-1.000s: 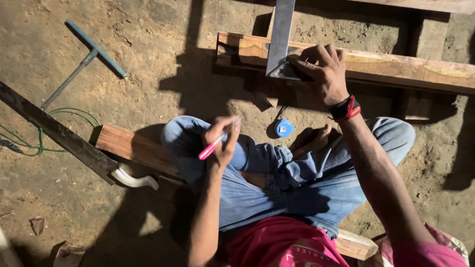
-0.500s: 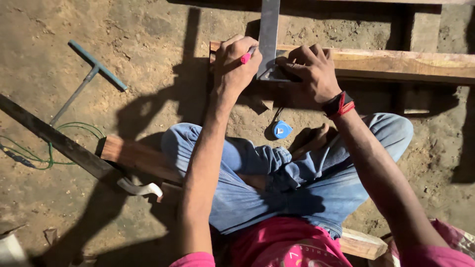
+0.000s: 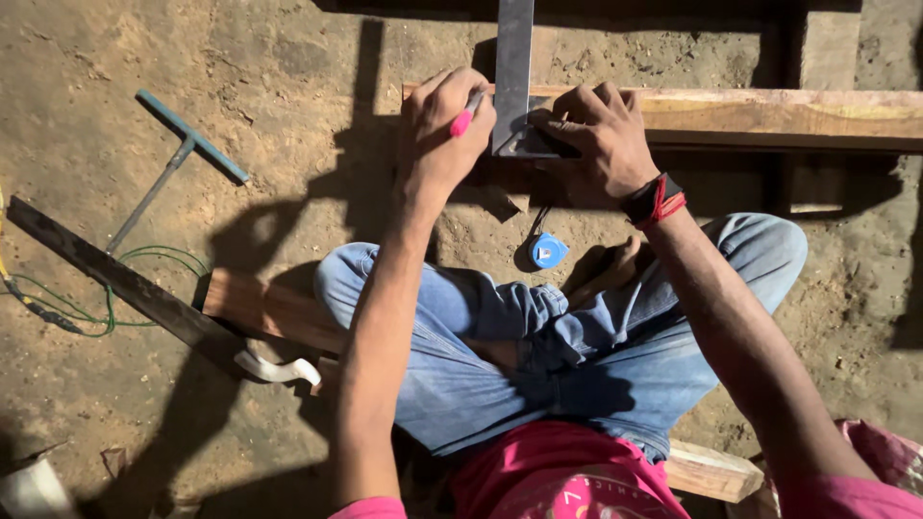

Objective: The person sits on the ground and uses a try square and a pink marker to draw perpendicular lines on several wooden planks. They repeatedly position the square, draw lines, and move to the next plank.

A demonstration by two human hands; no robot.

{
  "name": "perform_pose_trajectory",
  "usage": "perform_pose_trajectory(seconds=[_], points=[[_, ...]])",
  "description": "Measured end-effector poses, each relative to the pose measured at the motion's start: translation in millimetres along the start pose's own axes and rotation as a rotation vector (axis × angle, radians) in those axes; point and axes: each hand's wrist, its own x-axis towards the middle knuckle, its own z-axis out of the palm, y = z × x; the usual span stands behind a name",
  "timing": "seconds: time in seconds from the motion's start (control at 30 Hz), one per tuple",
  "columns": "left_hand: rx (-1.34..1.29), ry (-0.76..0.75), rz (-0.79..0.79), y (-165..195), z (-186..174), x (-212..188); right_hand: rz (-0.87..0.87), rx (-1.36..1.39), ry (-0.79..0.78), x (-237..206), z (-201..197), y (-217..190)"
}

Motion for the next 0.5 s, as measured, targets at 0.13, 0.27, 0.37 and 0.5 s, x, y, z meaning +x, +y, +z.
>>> perform_pose_trajectory(seconds=[0.13, 0.27, 0.37, 0.5], points=[[0.040, -0.208, -0.159, -12.1, 17.8, 9.9, 0.006, 0.015, -0.019, 1.7, 0.4, 0.7], [-0.008, -0.073, 0.051, -7.7, 9.6, -9.0, 0.004, -0.011, -0.012, 0.1, 1.5, 0.7], [0.012, -0.187, -0.014, 2.4, -5.7, -9.5, 0.014, -0.004, -0.011, -2.4, 6.7, 3.5], [-0.048, -0.122, -0.045, 18.9, -37.2, -18.3, 0.025, -0.016, -0.003, -11.2, 19.3, 11.9]])
